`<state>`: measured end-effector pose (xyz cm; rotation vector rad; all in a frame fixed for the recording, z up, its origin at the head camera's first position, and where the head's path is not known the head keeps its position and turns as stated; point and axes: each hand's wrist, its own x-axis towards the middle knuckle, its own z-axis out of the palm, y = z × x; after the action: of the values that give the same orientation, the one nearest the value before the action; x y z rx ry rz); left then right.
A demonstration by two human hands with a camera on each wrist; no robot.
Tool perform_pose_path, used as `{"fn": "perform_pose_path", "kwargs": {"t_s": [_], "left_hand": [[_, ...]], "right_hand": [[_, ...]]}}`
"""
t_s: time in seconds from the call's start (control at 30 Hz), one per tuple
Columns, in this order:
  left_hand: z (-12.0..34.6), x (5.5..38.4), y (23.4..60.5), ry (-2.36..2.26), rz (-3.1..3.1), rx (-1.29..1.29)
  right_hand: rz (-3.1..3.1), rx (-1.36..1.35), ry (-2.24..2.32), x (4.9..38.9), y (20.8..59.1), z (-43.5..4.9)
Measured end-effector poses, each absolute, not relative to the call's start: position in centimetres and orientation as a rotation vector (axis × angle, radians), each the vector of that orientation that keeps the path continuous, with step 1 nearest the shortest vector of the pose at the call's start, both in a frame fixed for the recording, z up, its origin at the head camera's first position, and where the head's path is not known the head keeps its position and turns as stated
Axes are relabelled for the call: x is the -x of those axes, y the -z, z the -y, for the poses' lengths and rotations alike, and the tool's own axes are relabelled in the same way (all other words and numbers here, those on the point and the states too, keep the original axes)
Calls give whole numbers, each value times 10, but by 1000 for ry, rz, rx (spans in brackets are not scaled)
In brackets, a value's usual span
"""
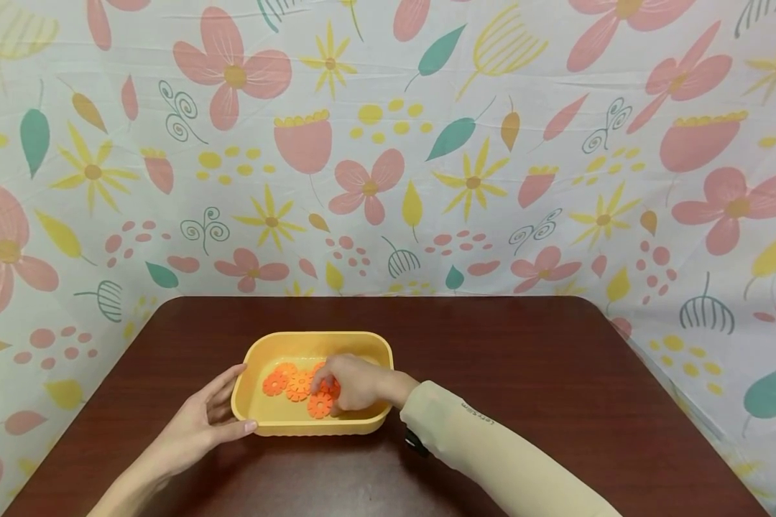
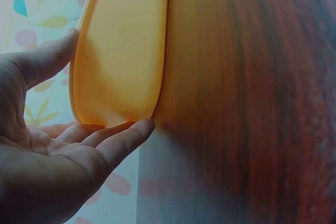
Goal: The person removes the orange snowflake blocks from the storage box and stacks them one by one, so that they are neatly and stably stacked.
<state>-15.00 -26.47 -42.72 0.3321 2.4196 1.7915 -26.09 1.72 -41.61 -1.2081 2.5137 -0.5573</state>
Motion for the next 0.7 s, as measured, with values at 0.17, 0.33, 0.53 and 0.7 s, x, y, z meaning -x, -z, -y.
{"fn": "perform_pose_path", "kwargs": {"t_s": [0.17,0.33,0.53,0.7], "left_hand": [[265,150,426,-1772,-2414,-295],[264,149,425,-1760,-2404,-259],[265,149,425,-1749,-2410,-258],[265,150,426,-1758,-2398,-257]], "right_hand": [[-2516,1197,567,261,416,-16],[-2516,1193,582,261,416,-16],[-2511,1180,602,262,416,-16],[-2510,1176,614,262,416,-16]]}}
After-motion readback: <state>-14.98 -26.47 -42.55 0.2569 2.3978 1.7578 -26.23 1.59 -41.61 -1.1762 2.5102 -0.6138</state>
